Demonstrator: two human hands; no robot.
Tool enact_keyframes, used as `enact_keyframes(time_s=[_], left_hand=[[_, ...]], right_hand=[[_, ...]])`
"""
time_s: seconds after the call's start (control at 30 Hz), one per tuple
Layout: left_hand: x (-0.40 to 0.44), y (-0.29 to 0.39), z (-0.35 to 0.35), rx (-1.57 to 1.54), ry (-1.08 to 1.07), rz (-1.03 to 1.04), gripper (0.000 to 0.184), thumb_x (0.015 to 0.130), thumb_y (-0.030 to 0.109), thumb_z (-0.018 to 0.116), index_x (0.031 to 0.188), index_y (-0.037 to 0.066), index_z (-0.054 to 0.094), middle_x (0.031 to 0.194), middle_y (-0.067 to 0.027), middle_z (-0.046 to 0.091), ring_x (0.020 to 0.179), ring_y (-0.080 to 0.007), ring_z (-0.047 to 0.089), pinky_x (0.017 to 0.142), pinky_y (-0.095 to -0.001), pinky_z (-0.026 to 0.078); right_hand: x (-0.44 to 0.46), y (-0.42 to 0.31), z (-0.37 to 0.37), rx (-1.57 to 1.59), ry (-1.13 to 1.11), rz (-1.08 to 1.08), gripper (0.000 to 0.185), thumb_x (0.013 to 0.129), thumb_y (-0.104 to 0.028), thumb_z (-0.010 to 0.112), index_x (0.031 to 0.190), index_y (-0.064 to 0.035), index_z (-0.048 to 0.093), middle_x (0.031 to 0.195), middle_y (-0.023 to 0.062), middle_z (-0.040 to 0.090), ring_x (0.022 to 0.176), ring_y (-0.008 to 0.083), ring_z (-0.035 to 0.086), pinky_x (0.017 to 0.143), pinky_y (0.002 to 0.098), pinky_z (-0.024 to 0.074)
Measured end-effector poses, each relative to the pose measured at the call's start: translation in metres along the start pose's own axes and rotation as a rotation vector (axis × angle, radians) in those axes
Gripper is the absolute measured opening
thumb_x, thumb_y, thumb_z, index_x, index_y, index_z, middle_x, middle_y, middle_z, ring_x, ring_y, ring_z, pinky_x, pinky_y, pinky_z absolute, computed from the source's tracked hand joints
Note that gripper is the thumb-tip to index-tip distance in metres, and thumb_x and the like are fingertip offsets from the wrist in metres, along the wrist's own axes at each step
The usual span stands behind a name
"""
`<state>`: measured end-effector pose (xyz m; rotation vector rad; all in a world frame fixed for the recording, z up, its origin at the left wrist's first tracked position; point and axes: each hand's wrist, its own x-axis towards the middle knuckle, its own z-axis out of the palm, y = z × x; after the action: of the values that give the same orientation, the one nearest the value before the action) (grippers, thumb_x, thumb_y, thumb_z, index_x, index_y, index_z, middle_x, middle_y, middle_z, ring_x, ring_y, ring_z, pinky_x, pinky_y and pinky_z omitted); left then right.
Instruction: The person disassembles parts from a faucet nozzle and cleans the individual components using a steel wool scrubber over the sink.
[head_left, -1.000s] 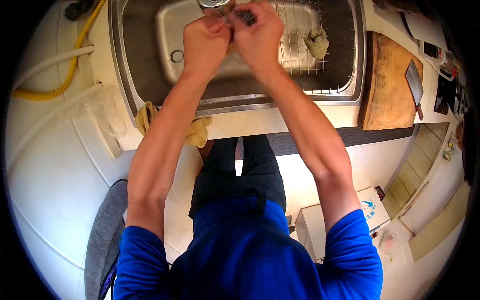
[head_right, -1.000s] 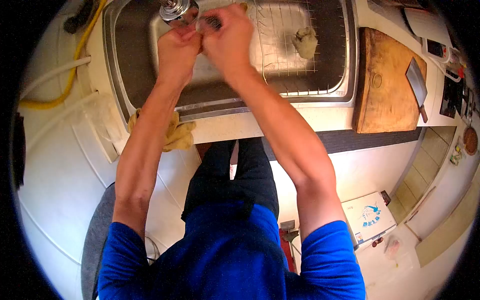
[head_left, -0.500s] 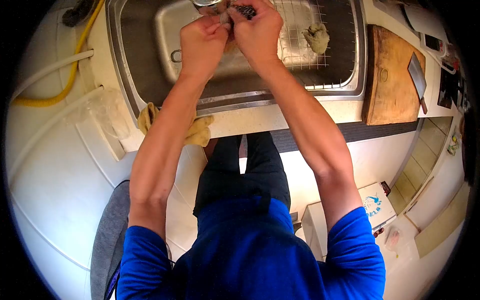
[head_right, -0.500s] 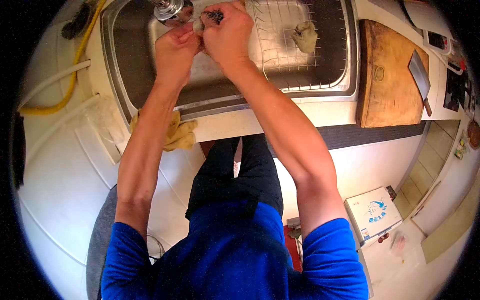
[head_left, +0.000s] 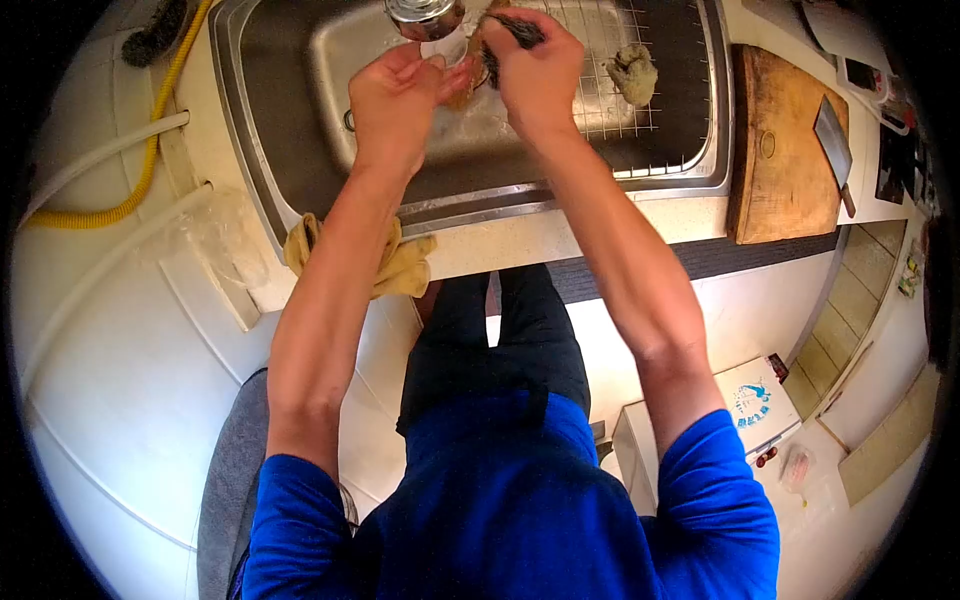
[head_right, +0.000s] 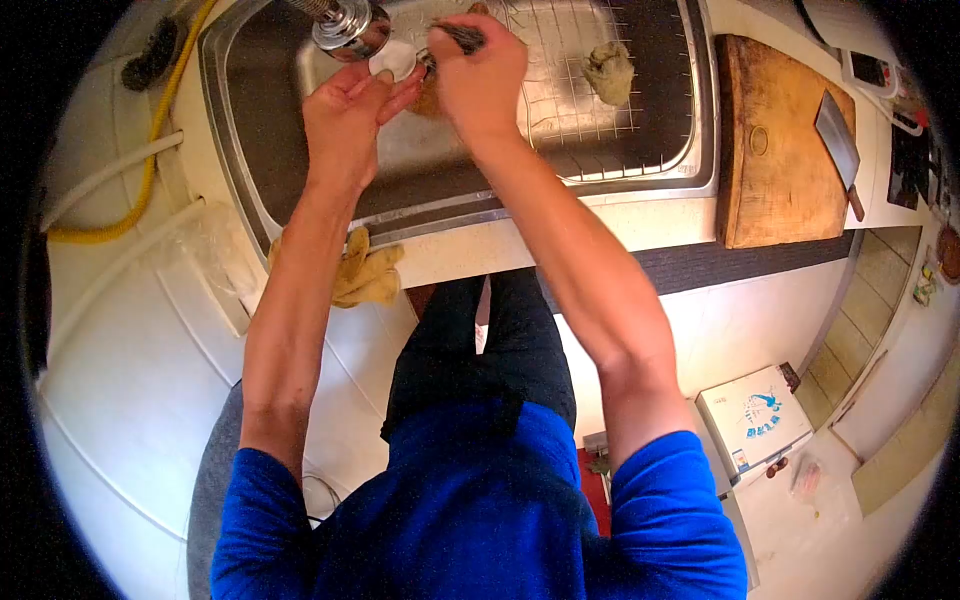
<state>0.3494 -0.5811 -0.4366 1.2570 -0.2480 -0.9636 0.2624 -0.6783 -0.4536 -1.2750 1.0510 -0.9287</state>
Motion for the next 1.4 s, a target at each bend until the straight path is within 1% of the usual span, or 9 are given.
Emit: enact_keyframes(time_s=[0.13, 0.23, 0.47, 0.77, 0.9, 1.07, 1.23, 1.33, 1.4], left_hand=[[-0.01, -0.002, -0.001, -0.071, 0.062, -0.155, 0.016, 0.091, -0.001, 0.056, 0.107, -0.005, 0.055, 0.098, -0.0187, 0.067, 0.09, -0.0279, 0.07, 0.079, -0.0344, 0.06], [-0.013, -0.008, -0.002, -0.084, 0.083, -0.159, 0.02, 0.092, -0.002, 0.055, 0.111, -0.004, 0.052, 0.096, -0.0186, 0.067, 0.088, -0.0262, 0.07, 0.079, -0.0342, 0.059], [-0.009, -0.018, -0.008, 0.075, 0.013, -0.148, 0.018, 0.093, 0.001, 0.055, 0.11, -0.003, 0.051, 0.093, -0.0167, 0.067, 0.085, -0.022, 0.069, 0.077, -0.0317, 0.059], [-0.005, -0.012, -0.013, 0.057, 0.06, -0.048, 0.018, 0.093, 0.003, 0.057, 0.109, -0.005, 0.053, 0.101, -0.0181, 0.067, 0.091, -0.0239, 0.069, 0.084, -0.0356, 0.059], [-0.006, -0.008, -0.011, 0.052, 0.075, -0.077, 0.022, 0.093, 0.0, 0.056, 0.113, -0.009, 0.054, 0.101, -0.0165, 0.067, 0.089, -0.0222, 0.069, 0.083, -0.035, 0.059], [-0.006, -0.004, -0.004, 0.117, 0.005, -0.041, 0.023, 0.092, -0.002, 0.053, 0.114, -0.009, 0.056, 0.101, -0.0146, 0.067, 0.086, -0.019, 0.068, 0.082, -0.0327, 0.058], [-0.004, 0.002, 0.003, 0.253, -0.073, 0.013, 0.023, 0.092, -0.004, 0.05, 0.112, -0.01, 0.058, 0.1, -0.0117, 0.068, 0.085, -0.0148, 0.066, 0.079, -0.0292, 0.057], [-0.003, -0.003, 0.009, 0.242, 0.003, 0.019, 0.019, 0.089, -0.006, 0.048, 0.095, -0.009, 0.065, 0.081, -0.0074, 0.069, 0.072, -0.012, 0.064, 0.07, -0.0268, 0.056], [0.004, -0.009, 0.003, 0.635, 0.022, 0.206, 0.019, 0.087, -0.005, 0.049, 0.096, -0.008, 0.066, 0.081, -0.0088, 0.07, 0.068, -0.011, 0.062, 0.068, -0.0261, 0.054]], right_hand=[[-0.022, -0.005, -0.018, 0.009, -0.062, 0.362, 0.023, 0.082, -0.007, 0.075, 0.102, 0.0006, 0.067, 0.078, 0.004, 0.067, 0.066, 0.0066, 0.058, 0.058, 0.02, 0.0447], [-0.031, 0.006, -0.015, 0.172, -0.145, 0.346, 0.024, 0.08, -0.011, 0.076, 0.1, -0.0004, 0.068, 0.068, 0.0021, 0.061, 0.057, 0.0073, 0.051, 0.05, 0.0227, 0.04], [-0.021, 0.003, -0.018, -0.026, -0.259, 0.156, 0.014, 0.081, -0.01, 0.074, 0.087, 0.0012, 0.07, 0.07, 0.004, 0.065, 0.061, 0.0086, 0.058, 0.053, 0.0255, 0.0449], [-0.014, -0.013, -0.017, -0.214, -0.205, 0.277, 0.018, 0.081, -0.016, 0.074, 0.09, -0.0007, 0.07, 0.06, 0.0014, 0.06, 0.054, 0.0059, 0.052, 0.048, 0.0237, 0.0405], [-0.022, -0.032, -0.016, -0.066, -0.214, 0.117, 0.019, 0.083, -0.016, 0.071, 0.092, 0.0001, 0.069, 0.075, 0.0045, 0.064, 0.055, 0.0072, 0.053, 0.05, 0.0246, 0.0445], [-0.014, -0.019, -0.001, -0.367, -0.285, -0.254, 0.018, 0.077, -0.009, 0.069, 0.092, -0.0001, 0.069, 0.089, 0.0173, 0.065, 0.086, 0.0322, 0.065, 0.077, 0.0366, 0.0519], [-0.003, -0.014, -0.001, -0.395, -0.268, -0.32, 0.017, 0.075, -0.009, 0.071, 0.09, -0.0012, 0.07, 0.09, 0.0174, 0.065, 0.084, 0.0336, 0.065, 0.077, 0.0377, 0.052], [-0.003, -0.021, 0.002, -0.479, -0.242, -0.321, 0.016, 0.073, -0.009, 0.072, 0.088, -0.002, 0.071, 0.087, 0.0173, 0.065, 0.083, 0.0344, 0.064, 0.076, 0.0391, 0.0515], [-0.004, -0.023, 0.007, -0.542, -0.265, -0.431, 0.017, 0.072, -0.009, 0.074, 0.088, -0.0038, 0.071, 0.083, 0.017, 0.064, 0.08, 0.0348, 0.063, 0.074, 0.0407, 0.0508]])
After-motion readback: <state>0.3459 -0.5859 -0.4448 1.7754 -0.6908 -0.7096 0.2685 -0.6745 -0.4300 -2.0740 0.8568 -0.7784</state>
